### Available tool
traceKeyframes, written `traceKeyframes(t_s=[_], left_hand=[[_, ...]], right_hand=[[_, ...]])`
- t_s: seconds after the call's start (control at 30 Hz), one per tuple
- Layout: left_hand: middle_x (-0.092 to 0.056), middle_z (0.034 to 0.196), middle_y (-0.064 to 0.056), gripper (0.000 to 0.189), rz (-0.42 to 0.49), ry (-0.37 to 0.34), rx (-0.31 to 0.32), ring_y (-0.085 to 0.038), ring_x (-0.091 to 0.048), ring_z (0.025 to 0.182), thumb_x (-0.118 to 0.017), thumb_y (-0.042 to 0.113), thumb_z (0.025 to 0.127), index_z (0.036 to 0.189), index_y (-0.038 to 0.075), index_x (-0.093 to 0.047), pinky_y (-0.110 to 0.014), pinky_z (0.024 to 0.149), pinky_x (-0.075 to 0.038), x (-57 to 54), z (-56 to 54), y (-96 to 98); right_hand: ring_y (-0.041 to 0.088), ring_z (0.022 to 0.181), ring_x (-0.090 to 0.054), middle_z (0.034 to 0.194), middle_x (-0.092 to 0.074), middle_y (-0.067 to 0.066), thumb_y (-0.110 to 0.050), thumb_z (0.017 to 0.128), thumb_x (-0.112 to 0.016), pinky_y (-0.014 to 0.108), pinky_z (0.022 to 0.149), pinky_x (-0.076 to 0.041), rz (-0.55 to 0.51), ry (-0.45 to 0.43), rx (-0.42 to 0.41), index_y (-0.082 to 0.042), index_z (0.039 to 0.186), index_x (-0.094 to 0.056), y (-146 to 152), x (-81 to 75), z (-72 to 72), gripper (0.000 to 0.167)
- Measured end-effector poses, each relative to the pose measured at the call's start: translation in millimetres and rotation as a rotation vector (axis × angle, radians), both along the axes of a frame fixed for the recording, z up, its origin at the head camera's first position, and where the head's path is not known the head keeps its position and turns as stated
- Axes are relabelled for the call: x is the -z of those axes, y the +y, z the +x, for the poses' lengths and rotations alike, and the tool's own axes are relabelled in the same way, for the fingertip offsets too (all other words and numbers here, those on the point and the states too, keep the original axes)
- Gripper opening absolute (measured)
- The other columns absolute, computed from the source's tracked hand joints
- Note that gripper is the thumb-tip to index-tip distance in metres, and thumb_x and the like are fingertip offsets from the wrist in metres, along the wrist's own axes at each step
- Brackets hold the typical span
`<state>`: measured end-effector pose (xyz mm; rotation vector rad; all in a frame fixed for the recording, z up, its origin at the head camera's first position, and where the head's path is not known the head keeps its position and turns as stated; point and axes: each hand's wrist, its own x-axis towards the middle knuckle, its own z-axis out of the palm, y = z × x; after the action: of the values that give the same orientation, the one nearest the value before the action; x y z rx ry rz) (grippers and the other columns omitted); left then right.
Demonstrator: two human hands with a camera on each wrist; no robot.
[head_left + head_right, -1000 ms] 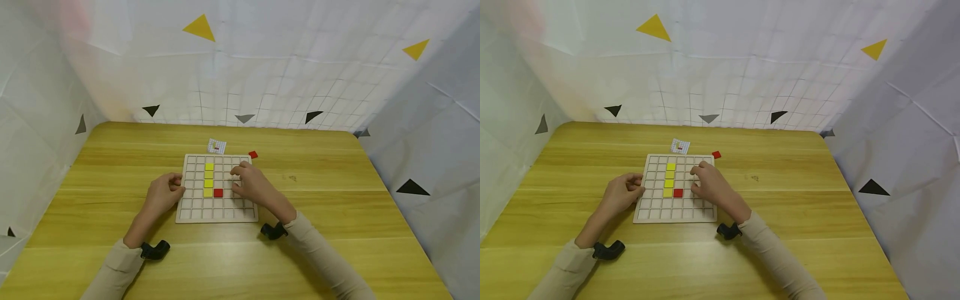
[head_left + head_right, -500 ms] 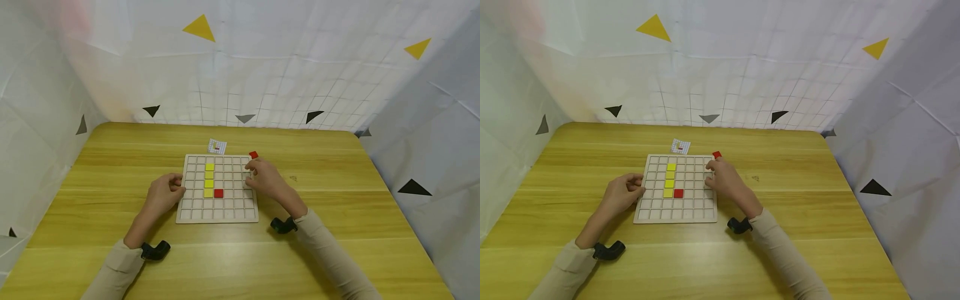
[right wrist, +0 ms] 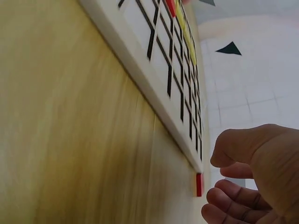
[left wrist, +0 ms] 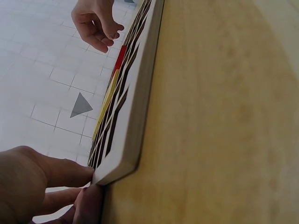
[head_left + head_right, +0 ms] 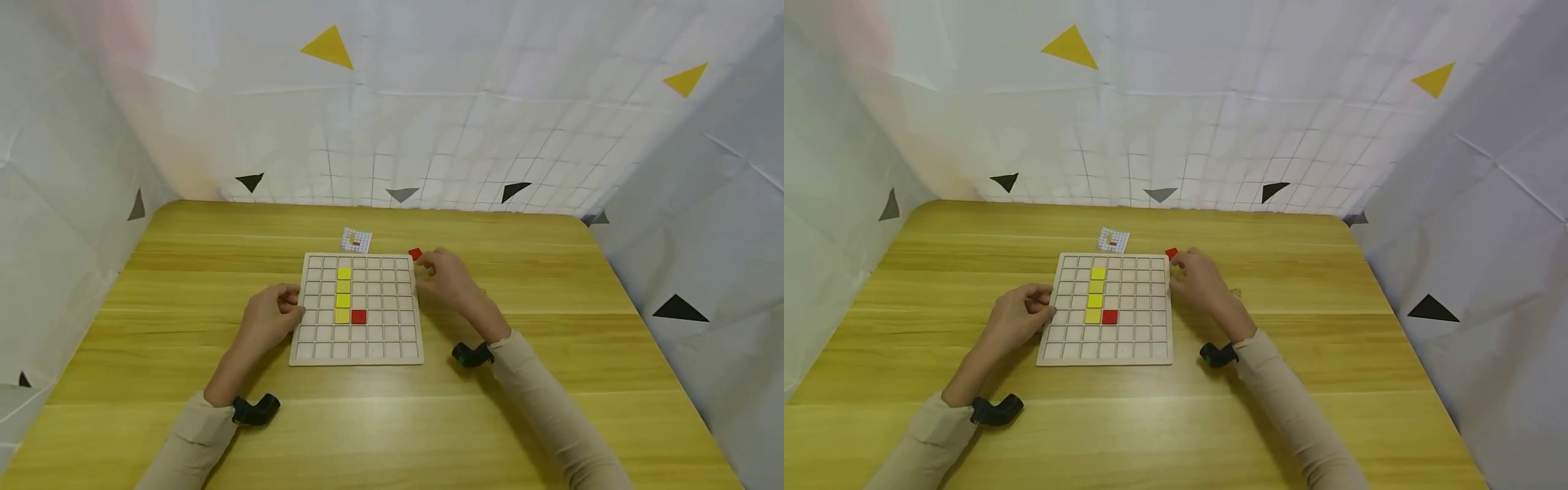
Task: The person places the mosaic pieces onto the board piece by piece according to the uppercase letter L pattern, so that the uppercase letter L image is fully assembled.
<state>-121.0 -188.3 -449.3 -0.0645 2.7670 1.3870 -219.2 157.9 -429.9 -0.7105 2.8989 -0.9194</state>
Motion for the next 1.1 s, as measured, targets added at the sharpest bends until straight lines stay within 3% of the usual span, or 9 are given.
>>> traceKeyframes(t_s=[0.23,0.4,0.73,1.1], left_hand=[[-0.066,0.107,-0.014,0.042,0.008,0.023,0.013,-0.026,-0.068,0.094,-0.068,0.009,0.09,0.13,-0.003,-0.061,-0.039,0.076,-0.055,2.9,-0.5,0.0],[-0.066,0.107,-0.015,0.043,0.01,0.033,0.018,-0.027,-0.068,0.094,-0.067,0.01,0.091,0.131,-0.003,-0.061,-0.04,0.076,-0.056,1.7,-1.1,-0.9],[-0.065,0.108,-0.014,0.043,0.01,0.022,0.009,-0.026,-0.067,0.094,-0.068,0.01,0.091,0.132,-0.002,-0.06,-0.039,0.076,-0.056,2.1,-3.3,-0.3],[-0.066,0.108,-0.015,0.044,0.003,0.02,0.016,-0.026,-0.068,0.094,-0.067,0.011,0.091,0.132,-0.003,-0.06,-0.039,0.075,-0.055,1.3,-0.6,0.2]], right_hand=[[0.026,0.084,-0.055,0.096,-0.06,0.015,-0.001,0.083,-0.065,0.038,0.071,-0.048,0.028,0.048,0.012,0.003,0.11,-0.07,5,4.9,-10.0,0.028],[0.03,0.09,-0.061,0.1,-0.06,0.018,-0.001,0.083,-0.064,0.042,0.075,-0.052,0.026,0.06,0.008,0.004,0.114,-0.069,4,0.1,-19.4,0.031],[0.029,0.09,-0.059,0.102,-0.06,0.016,-0.001,0.083,-0.066,0.042,0.077,-0.05,0.06,0.046,-0.014,0.003,0.117,-0.067,6,5.1,-44.4,0.035],[0.031,0.099,-0.059,0.11,-0.058,0.018,-0.005,0.084,-0.071,0.044,0.082,-0.051,0.1,0.005,-0.041,0.003,0.124,-0.064,3,7.3,-54.7,0.04]])
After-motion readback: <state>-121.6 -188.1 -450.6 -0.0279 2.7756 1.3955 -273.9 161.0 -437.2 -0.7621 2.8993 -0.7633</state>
